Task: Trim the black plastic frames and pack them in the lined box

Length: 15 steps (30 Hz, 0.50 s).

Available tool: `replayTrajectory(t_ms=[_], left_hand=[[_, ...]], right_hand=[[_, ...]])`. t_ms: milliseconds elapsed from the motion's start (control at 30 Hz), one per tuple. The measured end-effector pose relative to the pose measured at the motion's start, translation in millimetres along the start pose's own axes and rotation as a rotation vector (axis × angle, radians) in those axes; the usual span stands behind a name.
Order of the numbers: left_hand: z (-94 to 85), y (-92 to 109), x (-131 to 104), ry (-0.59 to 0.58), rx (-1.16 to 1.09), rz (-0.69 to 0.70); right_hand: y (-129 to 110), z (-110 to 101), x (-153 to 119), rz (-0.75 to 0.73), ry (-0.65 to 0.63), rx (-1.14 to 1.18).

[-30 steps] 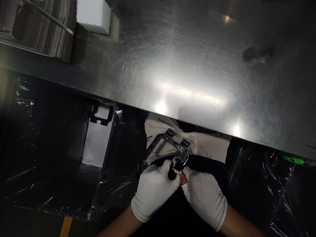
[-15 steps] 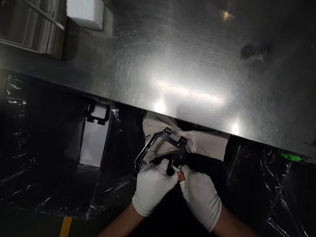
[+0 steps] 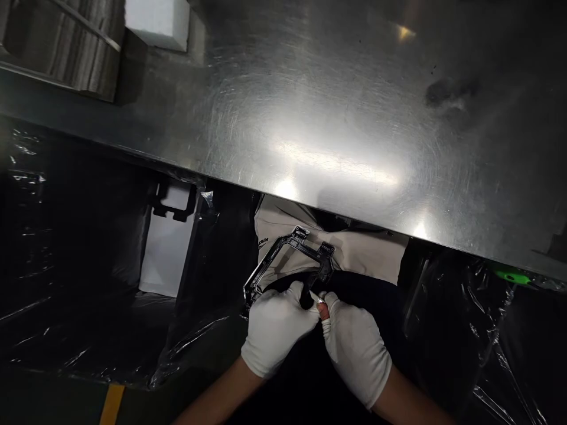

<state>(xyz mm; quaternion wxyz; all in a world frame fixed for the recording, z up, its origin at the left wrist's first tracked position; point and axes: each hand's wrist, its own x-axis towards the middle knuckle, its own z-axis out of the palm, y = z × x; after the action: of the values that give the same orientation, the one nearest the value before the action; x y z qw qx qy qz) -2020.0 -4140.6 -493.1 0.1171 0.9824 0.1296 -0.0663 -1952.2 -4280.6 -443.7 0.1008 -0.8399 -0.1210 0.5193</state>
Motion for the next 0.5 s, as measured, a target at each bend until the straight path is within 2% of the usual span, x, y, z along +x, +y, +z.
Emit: replayTrajectory(t_ms=[167, 300, 333, 400, 500], left_hand=[[0.1, 3, -4, -0.025, 0.003, -0.022], [0.3, 1, 1, -0.043, -0.056, -0.099], [-1.8, -3, 2, -0.087, -0.154, -0.145], [-12.6, -16, 5, -0.231, -0.503, -0.280], [-49.4, -46, 4, -0.421, -1.183, -0.495]], right_hand=[[5, 7, 2, -0.008, 0.010, -0.023], [14, 7, 1, -0.057, 0.096, 0.165], [18, 4, 0, -0.078, 0.114, 0.265], [29, -8, -6, -0.123, 0.103, 0.444], [52, -39, -22, -0.131, -0.093, 0.541]])
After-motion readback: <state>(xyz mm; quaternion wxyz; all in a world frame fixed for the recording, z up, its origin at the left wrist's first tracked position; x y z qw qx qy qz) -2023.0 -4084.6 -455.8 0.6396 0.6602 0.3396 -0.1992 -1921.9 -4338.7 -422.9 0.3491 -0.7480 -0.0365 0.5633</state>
